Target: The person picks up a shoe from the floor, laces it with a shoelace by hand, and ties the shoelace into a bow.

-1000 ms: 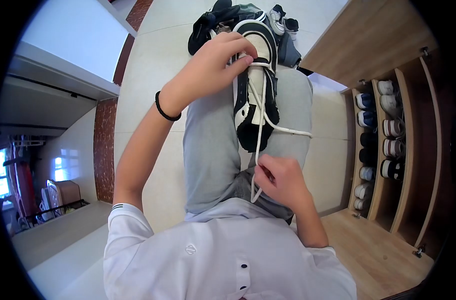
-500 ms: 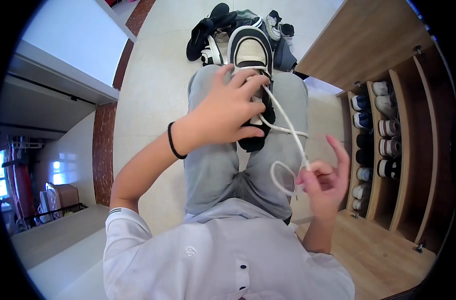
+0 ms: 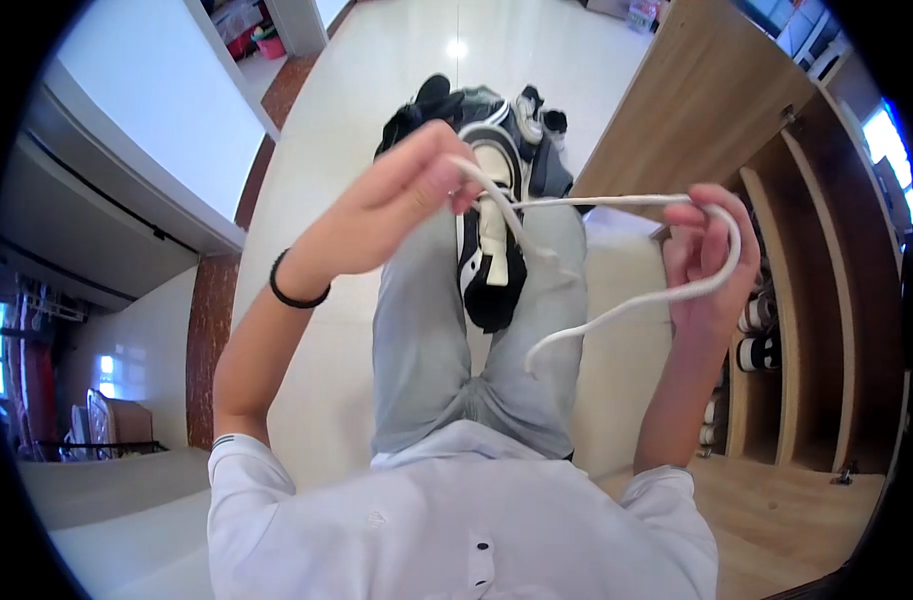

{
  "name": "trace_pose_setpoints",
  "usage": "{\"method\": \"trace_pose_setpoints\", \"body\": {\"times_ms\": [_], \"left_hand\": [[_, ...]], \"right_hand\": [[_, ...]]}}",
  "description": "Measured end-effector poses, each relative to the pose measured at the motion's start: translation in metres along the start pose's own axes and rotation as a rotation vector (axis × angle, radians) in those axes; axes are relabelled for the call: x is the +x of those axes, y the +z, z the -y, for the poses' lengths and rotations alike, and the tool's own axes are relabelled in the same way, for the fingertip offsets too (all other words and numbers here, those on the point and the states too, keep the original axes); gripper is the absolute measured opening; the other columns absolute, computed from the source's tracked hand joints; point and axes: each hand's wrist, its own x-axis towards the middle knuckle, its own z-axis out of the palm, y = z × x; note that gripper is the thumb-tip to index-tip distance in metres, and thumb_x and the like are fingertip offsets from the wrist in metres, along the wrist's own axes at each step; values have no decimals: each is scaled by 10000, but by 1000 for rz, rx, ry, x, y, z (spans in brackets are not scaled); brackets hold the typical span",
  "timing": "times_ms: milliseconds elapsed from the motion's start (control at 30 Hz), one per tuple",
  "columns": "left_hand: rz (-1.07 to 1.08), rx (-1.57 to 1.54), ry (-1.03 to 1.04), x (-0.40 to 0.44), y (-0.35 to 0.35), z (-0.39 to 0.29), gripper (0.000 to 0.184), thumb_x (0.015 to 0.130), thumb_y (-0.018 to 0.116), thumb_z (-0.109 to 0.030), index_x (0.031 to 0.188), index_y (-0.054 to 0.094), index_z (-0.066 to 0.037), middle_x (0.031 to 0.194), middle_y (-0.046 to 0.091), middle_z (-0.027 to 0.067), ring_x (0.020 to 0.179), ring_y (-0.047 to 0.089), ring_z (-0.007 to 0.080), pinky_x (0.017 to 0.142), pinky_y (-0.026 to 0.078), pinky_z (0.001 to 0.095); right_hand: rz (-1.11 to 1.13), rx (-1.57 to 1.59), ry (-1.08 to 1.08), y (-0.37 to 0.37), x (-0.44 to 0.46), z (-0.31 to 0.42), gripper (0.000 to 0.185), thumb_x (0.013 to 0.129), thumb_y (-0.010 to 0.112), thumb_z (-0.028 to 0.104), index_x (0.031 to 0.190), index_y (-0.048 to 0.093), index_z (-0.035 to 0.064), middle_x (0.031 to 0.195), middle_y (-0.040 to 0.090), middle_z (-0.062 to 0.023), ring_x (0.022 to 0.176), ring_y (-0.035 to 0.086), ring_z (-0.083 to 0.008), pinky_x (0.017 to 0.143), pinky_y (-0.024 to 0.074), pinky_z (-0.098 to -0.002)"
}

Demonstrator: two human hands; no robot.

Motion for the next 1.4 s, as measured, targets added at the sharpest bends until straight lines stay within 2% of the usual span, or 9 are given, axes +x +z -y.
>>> {"method": "trace_pose_setpoints", "body": {"times_ms": [33,100,233,633,767,800,967,1067,1400], "left_hand": [[-50,-31,57,7,-6,-12,364,1119,365,-379,1041,497,-48,832,496,30,788,500,149,785,424,302],[-155,-198,123,20,-24,-25,344,1123,377,-361,1021,475,-48,832,501,17,744,453,96,736,428,256],[-315,-213,171,57,-55,-68,316,1116,387,-385,1013,457,-95,725,305,-38,618,308,100,607,343,256],[-474,-258,324,167,-72,-151,231,1108,429,-286,951,503,-133,689,342,-61,520,278,54,454,219,227],[-488,-192,372,192,-73,-177,244,1108,426,-303,945,493,-134,688,367,-65,519,284,50,451,231,230],[-518,-158,365,197,-72,-182,249,1108,422,-307,942,488,-133,688,375,-66,518,285,50,452,236,230],[-546,-50,375,220,-78,-190,279,1115,399,-316,965,516,-112,700,409,-59,524,321,46,466,283,220],[-573,40,399,230,-82,-187,283,1114,413,-328,1019,538,-93,718,435,-51,523,367,40,460,304,219],[-555,10,496,228,-75,-215,292,1103,445,-343,994,537,-87,715,464,-50,511,381,32,435,292,216]], "right_hand": [[25,5,5,2,16,3,390,1037,618,266,1202,600,-87,972,743,-211,445,467,-25,390,319,-177],[80,100,0,10,45,13,423,1085,513,327,1163,631,-72,886,739,-167,443,467,-40,396,308,-176],[86,-7,-93,25,106,33,426,1079,522,355,1114,660,-47,794,706,-113,457,466,-49,414,313,-177],[147,-141,-324,99,263,125,424,1058,544,416,1110,649,8,811,726,-97,517,554,-64,464,365,-188],[263,-286,-314,119,280,143,461,1050,551,453,993,701,21,604,571,3,476,446,-54,460,334,-219],[223,-319,-332,127,281,144,488,1045,567,461,938,722,11,556,457,49,485,367,-48,472,295,-230],[230,-486,-430,141,306,150,492,1039,574,452,979,755,-1,585,409,69,548,331,-41,510,276,-246],[164,-556,-479,147,312,153,529,1062,517,451,1088,746,-26,641,479,33,636,418,-67,590,372,-273],[293,-408,-384,156,309,164,476,1086,489,406,1020,690,-20,794,604,11,693,488,-74,636,426,-259]]}}
